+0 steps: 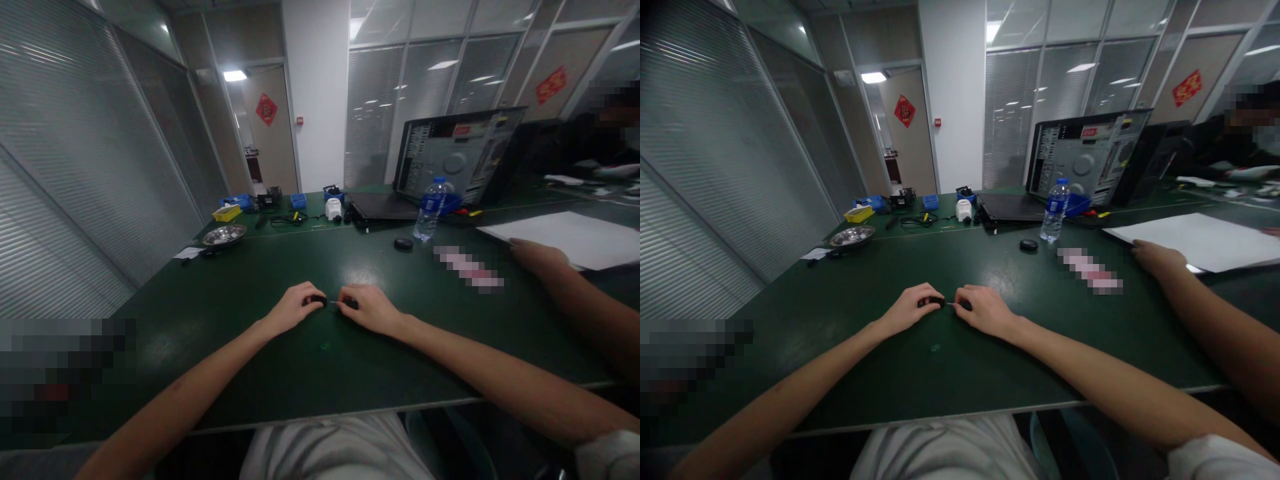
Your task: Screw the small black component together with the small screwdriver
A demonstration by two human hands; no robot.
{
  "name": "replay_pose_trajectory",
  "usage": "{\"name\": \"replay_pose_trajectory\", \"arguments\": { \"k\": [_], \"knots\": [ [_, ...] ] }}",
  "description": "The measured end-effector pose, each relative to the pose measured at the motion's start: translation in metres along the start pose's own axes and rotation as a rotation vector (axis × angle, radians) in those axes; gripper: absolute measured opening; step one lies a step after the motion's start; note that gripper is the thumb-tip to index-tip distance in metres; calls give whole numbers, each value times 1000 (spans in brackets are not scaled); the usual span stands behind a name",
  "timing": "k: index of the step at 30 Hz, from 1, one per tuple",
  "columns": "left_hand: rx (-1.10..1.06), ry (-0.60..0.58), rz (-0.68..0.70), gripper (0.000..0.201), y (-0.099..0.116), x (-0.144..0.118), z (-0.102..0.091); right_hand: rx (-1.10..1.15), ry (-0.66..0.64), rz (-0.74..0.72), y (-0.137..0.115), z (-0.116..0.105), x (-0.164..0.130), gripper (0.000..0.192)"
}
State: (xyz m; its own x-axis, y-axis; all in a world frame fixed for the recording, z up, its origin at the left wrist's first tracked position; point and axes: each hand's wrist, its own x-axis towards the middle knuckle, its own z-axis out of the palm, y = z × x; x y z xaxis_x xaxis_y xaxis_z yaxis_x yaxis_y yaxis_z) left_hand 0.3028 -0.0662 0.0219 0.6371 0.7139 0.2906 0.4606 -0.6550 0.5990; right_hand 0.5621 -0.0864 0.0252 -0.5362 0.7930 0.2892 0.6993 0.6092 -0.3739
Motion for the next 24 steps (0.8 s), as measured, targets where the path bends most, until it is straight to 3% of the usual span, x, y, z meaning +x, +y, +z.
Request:
{"name": "replay_pose_trajectory", "arguments": {
  "k": [11,16,21,24],
  "knots": [
    [-1,-16,-23,24,7,-5,4,35,19,-68,-2,5,1,10],
    [31,14,-64,28,16,-7,9,128,85,-30,-2,7,3,12],
    [62,163,-114,45,33,-13,14,187,163,7,0,8,4,13],
    [189,199,-21,24,46,-18,15,202,211,21,3,10,5,12]
  ]
}}
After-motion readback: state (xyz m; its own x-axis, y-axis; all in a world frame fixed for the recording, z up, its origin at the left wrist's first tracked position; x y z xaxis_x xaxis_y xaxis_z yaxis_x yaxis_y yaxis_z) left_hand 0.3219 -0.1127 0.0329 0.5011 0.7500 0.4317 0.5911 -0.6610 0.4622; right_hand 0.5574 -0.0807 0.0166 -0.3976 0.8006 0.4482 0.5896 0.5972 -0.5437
